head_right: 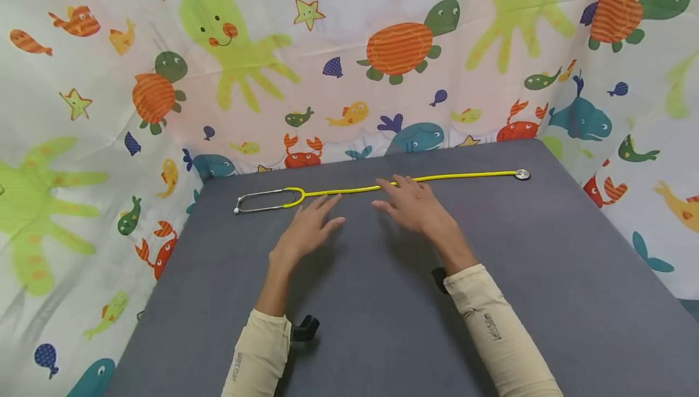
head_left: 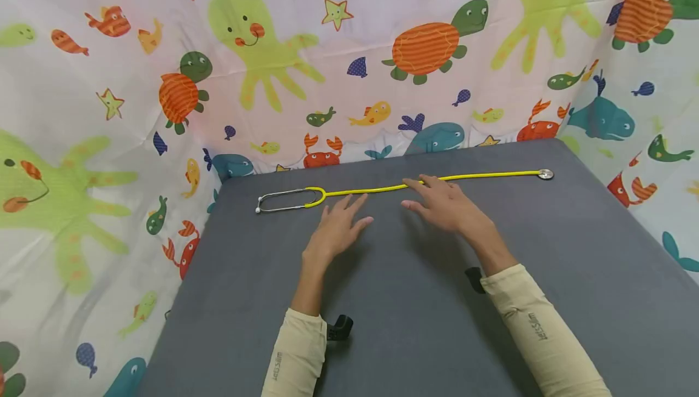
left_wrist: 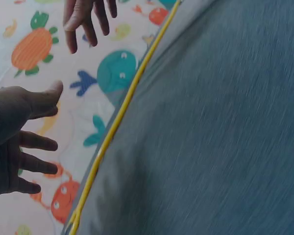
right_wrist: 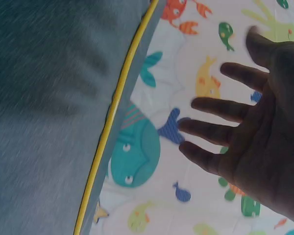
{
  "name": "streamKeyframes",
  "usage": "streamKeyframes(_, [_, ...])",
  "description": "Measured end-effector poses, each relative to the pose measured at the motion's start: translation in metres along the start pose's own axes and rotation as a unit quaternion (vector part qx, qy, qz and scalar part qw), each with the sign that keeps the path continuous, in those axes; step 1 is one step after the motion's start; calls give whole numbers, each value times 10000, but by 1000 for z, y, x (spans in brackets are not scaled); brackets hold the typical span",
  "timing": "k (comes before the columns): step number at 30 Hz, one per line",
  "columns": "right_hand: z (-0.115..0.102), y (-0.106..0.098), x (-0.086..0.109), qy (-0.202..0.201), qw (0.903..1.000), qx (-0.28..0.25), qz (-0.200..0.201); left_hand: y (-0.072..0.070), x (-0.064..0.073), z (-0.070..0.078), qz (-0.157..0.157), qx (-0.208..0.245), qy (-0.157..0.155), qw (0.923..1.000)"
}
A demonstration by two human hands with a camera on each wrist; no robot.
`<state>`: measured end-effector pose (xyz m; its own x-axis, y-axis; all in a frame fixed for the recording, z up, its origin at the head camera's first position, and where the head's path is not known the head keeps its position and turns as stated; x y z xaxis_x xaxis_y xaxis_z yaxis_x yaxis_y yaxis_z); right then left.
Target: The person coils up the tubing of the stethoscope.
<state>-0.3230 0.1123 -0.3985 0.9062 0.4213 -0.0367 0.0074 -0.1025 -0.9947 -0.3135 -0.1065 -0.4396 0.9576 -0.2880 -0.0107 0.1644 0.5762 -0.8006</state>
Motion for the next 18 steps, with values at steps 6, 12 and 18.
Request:
streamKeyframes(6, [-25, 10, -34, -597, 9979, 212, -113, -27, -17, -54, 146, -247, -314, 9991])
streamKeyframes(12, [-44, 35, -71, -786, 9935, 398, -719, -64, -31, -114, 213, -382, -869, 9953])
streamKeyframes(18, [-53, 60, -99, -885, 9894, 571, -995, -78, -35, -155, -21, -684, -1161, 9909])
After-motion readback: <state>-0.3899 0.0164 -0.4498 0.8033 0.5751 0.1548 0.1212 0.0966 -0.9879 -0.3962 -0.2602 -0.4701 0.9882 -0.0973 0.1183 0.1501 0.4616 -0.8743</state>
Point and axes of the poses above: each hand's wrist, its own x-axis away from the middle knuckle, its own y-axis out of the palm, z = x × y, the point moved 7 cm from there along -x, towards the middle knuckle, and after that the axes turned 14 degrees about x, right-handed, at the moved point
